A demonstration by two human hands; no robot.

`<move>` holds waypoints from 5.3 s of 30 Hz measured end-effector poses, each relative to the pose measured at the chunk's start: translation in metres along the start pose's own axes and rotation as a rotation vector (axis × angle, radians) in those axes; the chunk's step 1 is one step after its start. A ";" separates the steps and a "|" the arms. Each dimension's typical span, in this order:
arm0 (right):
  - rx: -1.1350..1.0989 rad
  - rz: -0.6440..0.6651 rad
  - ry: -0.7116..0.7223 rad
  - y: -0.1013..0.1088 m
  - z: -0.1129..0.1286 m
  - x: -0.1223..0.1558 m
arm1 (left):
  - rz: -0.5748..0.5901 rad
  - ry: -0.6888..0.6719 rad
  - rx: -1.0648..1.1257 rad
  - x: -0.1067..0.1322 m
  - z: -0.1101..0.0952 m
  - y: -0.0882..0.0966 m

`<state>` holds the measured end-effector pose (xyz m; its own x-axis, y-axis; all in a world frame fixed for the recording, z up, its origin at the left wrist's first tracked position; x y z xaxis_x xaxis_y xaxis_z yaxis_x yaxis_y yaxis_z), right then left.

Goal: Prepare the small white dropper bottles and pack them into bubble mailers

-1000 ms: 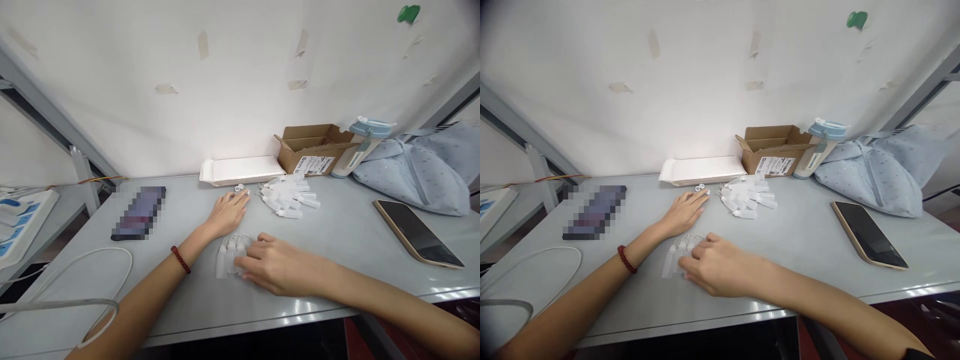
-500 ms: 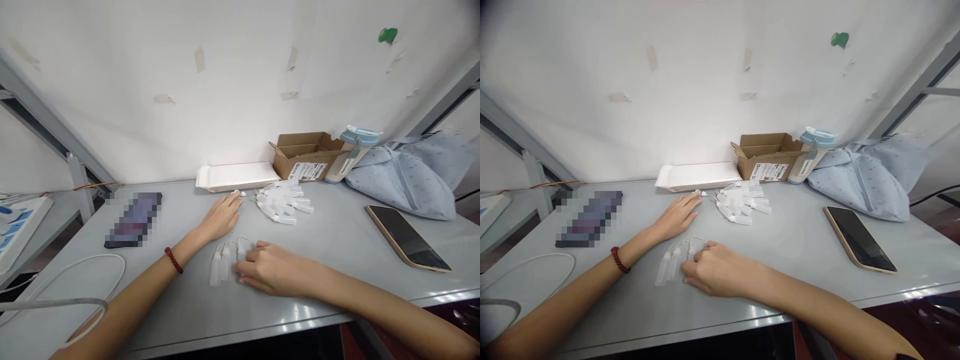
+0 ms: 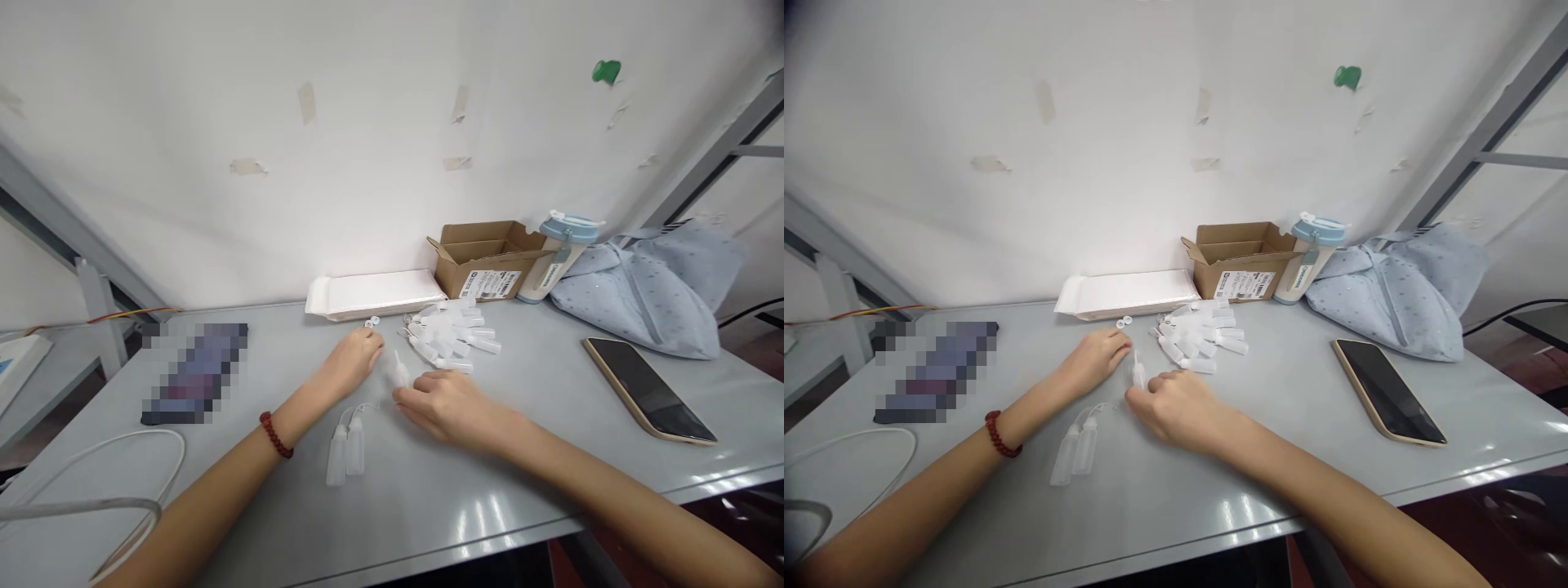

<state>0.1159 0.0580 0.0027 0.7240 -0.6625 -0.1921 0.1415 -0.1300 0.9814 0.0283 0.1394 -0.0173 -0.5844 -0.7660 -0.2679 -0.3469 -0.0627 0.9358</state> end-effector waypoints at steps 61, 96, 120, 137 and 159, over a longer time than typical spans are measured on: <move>-1.197 -0.144 -0.279 0.010 -0.041 0.000 | 0.055 0.524 1.319 0.048 -0.028 0.006; -1.428 -0.156 -0.391 0.004 -0.048 -0.002 | -0.271 0.200 0.761 0.045 -0.050 0.044; -1.361 -0.152 -0.367 0.011 -0.046 -0.002 | -0.303 0.296 0.810 0.047 -0.043 0.044; -0.990 -0.234 -0.351 0.018 -0.046 0.004 | -0.089 0.443 1.100 0.046 -0.042 0.023; -1.119 -0.199 -0.408 0.008 -0.049 0.004 | -0.058 0.334 1.048 0.043 -0.046 0.027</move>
<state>0.1530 0.0900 0.0096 0.3849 -0.9141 -0.1275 0.8790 0.3209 0.3527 0.0275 0.0752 0.0070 -0.3740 -0.9238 -0.0823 -0.9104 0.3488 0.2227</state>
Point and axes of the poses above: each hand's wrist, its own x-axis away from the middle knuckle, its own y-axis out of the back of the hand, z = x × y, the point moved 8 cm from there along -x, towards the middle knuckle, and after that the axes turned 6 degrees about -y, right-handed, at the moved point
